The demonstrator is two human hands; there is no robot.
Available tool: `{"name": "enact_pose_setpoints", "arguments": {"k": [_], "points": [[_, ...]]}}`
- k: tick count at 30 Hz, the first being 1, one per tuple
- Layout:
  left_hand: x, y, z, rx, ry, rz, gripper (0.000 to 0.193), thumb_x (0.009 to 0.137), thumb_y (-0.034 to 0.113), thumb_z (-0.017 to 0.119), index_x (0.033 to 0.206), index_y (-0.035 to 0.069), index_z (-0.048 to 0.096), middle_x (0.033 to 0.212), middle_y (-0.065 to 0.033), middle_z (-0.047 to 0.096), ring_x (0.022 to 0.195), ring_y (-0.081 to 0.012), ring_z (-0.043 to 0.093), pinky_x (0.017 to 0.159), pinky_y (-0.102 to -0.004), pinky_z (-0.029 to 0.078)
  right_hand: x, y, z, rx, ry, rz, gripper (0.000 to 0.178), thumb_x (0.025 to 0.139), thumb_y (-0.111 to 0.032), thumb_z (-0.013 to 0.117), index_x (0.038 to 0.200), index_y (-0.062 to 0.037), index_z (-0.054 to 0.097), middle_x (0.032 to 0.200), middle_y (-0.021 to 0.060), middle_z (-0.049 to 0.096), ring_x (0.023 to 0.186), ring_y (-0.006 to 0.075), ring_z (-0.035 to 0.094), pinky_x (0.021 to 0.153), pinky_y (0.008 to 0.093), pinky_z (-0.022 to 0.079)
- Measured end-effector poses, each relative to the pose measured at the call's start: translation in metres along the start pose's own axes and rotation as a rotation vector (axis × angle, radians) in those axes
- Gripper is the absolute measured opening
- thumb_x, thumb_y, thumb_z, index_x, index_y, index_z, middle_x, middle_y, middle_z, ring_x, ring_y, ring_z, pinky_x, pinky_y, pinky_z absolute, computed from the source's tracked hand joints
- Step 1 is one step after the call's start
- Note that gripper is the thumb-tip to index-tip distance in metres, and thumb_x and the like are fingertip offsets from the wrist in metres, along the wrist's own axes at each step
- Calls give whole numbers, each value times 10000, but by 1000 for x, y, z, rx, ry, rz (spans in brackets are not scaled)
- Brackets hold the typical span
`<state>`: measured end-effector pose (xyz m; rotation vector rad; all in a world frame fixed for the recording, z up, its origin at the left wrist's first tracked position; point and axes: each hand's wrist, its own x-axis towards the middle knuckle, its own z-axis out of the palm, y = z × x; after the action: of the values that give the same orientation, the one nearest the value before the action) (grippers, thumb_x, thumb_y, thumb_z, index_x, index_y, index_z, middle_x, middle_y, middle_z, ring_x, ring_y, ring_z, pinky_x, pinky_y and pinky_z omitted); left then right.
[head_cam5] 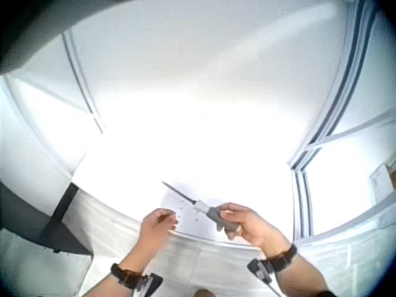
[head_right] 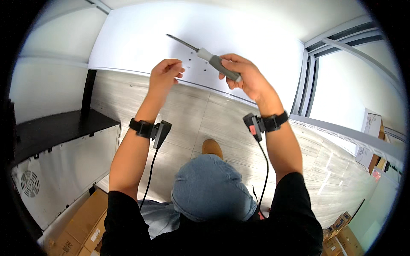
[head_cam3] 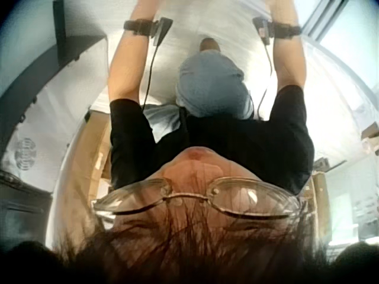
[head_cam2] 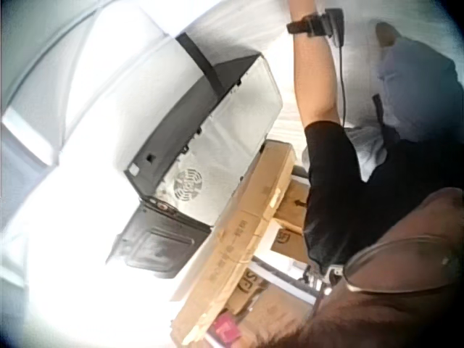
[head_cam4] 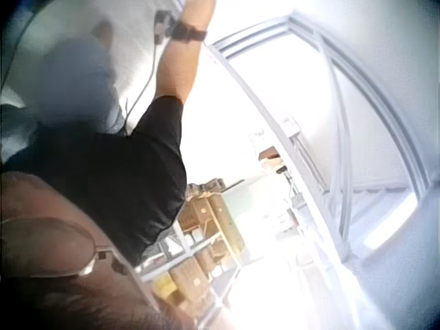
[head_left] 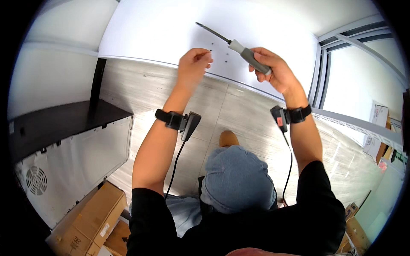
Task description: The person uses a screwdriver to fasten screws into the back panel of a white appliance, then wipes the top surface with a blue cloth.
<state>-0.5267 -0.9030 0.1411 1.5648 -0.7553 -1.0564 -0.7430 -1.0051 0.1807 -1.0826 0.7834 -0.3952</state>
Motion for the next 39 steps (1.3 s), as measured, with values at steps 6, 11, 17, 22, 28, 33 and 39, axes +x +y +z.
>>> {"name": "enact_pose_setpoints", "arguments": {"k": [6,11,17,22,28,33,39], "points": [[80,-42,64,605,5,110,217,820,157,643,994,30,622,880,-80,653,762,-202,614,674,-323,492,7,73,-54,189,248,108,269,920,-231,524,1106,-37,531,717,53,578,489,85,489,469,208,401],[120,-62,85,880,-1,96,168,821,125,627,967,43,633,933,-96,648,866,-278,615,718,-385,504,3,95,-73,236,305,144,264,916,-239,530,1101,-51,535,711,45,571,505,99,477,500,230,390],[135,-72,96,998,16,142,105,809,94,618,897,50,655,880,-106,653,831,-275,624,695,-383,505,5,94,-83,246,333,152,249,917,-229,527,1098,-60,545,698,43,554,521,102,452,508,236,370],[125,-59,85,812,24,99,99,820,112,641,869,27,656,827,-106,678,762,-193,655,633,-319,509,10,94,-82,232,288,130,251,896,-213,557,1092,-57,558,698,43,567,508,94,459,480,229,361],[52,-42,14,-368,154,-281,213,940,184,532,1010,-16,554,1019,-146,640,886,-221,654,679,-271,562,20,80,-48,91,96,148,246,883,-198,578,1076,-44,570,693,46,566,481,69,425,437,207,327],[-17,-59,-73,-803,349,-340,194,959,137,479,1060,-26,507,1100,-160,591,971,-261,636,805,-306,572,46,71,31,-218,-130,174,217,868,-177,570,1051,-61,582,674,38,550,445,48,364,413,188,291],[-104,-85,-144,-1018,563,-227,168,973,122,439,1003,-8,541,1054,-152,622,952,-237,646,810,-292,569,61,70,126,-389,-367,219,247,848,-207,605,1044,-57,596,680,26,546,457,40,375,412,186,296]]}}
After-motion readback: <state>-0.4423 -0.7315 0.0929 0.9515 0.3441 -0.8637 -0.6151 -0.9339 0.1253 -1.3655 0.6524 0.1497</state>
